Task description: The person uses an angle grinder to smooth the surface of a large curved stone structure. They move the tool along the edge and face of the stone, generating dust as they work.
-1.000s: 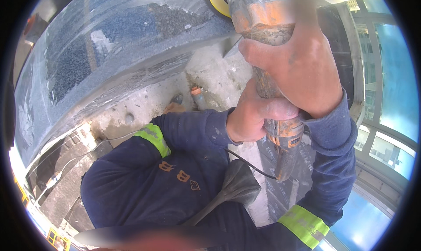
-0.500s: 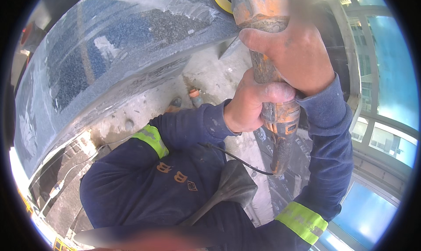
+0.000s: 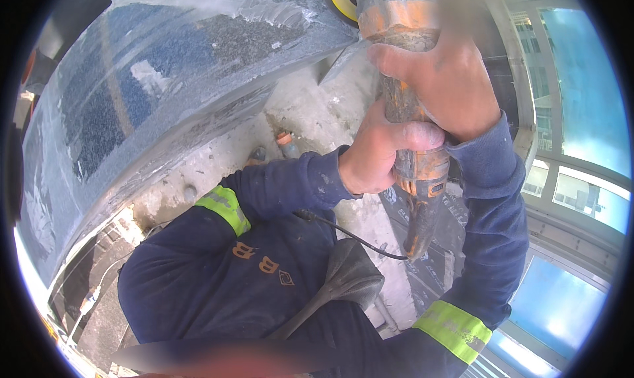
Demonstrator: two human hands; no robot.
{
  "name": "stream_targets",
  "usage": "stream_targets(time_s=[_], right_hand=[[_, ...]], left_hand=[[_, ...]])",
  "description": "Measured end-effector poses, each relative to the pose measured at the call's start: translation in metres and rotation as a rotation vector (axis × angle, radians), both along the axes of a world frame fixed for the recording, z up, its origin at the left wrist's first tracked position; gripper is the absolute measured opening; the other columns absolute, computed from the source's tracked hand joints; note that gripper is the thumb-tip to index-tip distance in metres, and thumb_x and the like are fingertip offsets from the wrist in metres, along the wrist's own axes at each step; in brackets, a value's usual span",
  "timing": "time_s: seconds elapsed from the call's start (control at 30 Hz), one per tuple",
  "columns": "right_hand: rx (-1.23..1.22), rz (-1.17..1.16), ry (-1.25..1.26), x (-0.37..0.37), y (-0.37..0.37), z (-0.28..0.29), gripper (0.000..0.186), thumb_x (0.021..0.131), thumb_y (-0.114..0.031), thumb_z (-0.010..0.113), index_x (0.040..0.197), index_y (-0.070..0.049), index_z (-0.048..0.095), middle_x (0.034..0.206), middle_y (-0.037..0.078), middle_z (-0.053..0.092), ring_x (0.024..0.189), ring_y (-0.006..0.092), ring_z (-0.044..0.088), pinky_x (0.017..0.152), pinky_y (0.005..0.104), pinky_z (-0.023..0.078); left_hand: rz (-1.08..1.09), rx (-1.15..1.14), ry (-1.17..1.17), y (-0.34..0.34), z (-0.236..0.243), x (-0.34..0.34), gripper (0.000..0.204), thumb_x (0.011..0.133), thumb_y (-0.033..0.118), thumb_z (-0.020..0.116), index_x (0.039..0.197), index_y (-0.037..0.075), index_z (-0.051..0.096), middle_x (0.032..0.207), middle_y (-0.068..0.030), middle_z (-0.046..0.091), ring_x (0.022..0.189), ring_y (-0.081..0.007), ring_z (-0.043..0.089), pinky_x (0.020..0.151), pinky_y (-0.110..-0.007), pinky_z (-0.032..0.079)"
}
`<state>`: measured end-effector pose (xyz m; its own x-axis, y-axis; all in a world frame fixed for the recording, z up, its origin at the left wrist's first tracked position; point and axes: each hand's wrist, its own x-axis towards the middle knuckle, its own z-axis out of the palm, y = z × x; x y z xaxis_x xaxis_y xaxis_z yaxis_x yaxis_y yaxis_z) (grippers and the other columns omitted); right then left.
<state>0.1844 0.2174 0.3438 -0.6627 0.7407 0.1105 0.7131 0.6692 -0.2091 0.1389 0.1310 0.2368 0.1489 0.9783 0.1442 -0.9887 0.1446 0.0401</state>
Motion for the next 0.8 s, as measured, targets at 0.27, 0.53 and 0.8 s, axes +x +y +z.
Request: stream_targets(time_s=[0.27, 0.53, 0.8], right_hand=[[-0.021, -0.016, -0.119, -0.015, 0.002, 0.023, 0.078, 0.077, -0.034, 0.079, 0.141, -0.004, 0.045, 0.125, 0.018, 0.059, 0.113, 0.0281, 0.058, 0.098, 0.0369, 0.046], [-0.025, -0.095, 0.018, -0.006, 0.011, 0.047, 0.083, 0.075, -0.037, 0.080, 0.142, -0.005, 0.044, 0.131, 0.018, 0.056, 0.120, 0.0284, 0.053, 0.103, 0.0384, 0.042], [-0.289, -0.306, 0.165, 0.012, -0.035, 0.034, 0.080, 0.074, -0.023, 0.079, 0.141, -0.003, 0.040, 0.119, 0.020, 0.062, 0.107, 0.0316, 0.063, 0.094, 0.0398, 0.051]], left_hand=[[0.052, 0.024, -0.047, 0.009, 0.014, -0.003, 0.033, 0.077, 0.000, 0.070, 0.109, -0.002, 0.064, 0.098, -0.0086, 0.068, 0.087, -0.0190, 0.068, 0.080, -0.035, 0.055], [0.070, 0.054, -0.082, 0.020, 0.045, 0.009, 0.027, 0.080, 0.005, 0.072, 0.106, 0.000, 0.067, 0.097, -0.0074, 0.069, 0.087, -0.0187, 0.067, 0.081, -0.035, 0.054], [-0.153, -0.045, -0.028, -0.029, 0.037, 0.021, 0.038, 0.079, 0.005, 0.071, 0.113, 0.000, 0.057, 0.098, -0.0063, 0.065, 0.088, -0.0154, 0.066, 0.080, -0.032, 0.054]])
